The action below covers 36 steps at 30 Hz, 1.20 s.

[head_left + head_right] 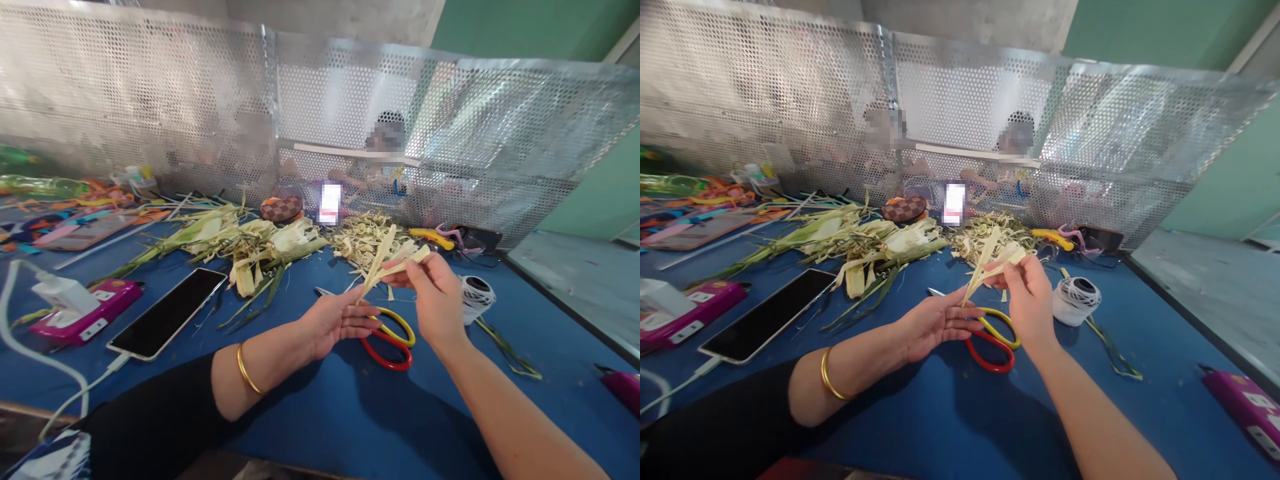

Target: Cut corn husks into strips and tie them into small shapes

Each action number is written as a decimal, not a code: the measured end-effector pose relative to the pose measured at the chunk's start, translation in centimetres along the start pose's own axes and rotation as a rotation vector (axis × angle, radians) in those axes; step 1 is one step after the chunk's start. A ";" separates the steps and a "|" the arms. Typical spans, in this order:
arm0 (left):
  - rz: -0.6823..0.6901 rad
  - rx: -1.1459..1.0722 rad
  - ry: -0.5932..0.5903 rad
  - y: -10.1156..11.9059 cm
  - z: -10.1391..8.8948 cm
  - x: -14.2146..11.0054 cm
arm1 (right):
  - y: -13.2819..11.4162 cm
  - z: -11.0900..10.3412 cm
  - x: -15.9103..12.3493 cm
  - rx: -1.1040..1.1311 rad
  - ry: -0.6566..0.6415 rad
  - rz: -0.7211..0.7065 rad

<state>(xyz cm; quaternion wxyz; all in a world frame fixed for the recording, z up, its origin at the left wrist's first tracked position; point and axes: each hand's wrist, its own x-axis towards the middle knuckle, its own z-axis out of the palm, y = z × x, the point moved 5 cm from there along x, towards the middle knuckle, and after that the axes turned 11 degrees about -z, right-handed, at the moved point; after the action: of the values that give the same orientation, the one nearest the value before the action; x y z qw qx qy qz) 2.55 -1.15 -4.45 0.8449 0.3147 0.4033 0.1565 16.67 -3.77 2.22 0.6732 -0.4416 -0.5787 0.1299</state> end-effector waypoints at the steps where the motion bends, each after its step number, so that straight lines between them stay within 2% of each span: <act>1: 0.010 0.003 0.020 0.0 -0.1 0.1 | -0.1 0.0 0.0 -0.009 -0.022 -0.009; 11: 0.049 -0.154 0.079 0.4 -0.7 -0.1 | -1.8 1.6 -0.5 0.067 -0.333 -0.057; 16: 0.083 -0.226 0.063 1.1 -0.8 -0.1 | -2.7 2.8 -1.8 0.014 -0.629 -0.066; 20: 0.082 -0.249 0.084 1.4 -1.2 0.1 | -3.0 4.2 -3.4 -0.182 -0.854 -0.212; 23: 0.078 -0.269 0.091 1.4 -1.4 0.1 | -2.9 5.3 -4.8 -0.318 -0.959 -0.348; 27: 0.095 -0.228 0.113 1.7 -1.5 0.1 | -2.8 6.0 -5.9 -0.418 -0.983 -0.481; 33: 0.139 -0.174 0.150 2.0 -1.6 0.1 | -3.4 6.3 -6.3 -0.380 -1.012 -0.611; 36: 0.160 -0.164 0.146 2.1 -1.7 0.2 | -4.5 5.9 -5.9 -0.341 -0.909 -0.729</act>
<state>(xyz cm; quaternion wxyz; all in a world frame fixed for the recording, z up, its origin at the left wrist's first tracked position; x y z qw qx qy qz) 1.37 1.20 -4.00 0.8209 0.2636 0.4233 0.2782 8.10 -7.81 1.28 0.2793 -0.2170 -0.9349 -0.0279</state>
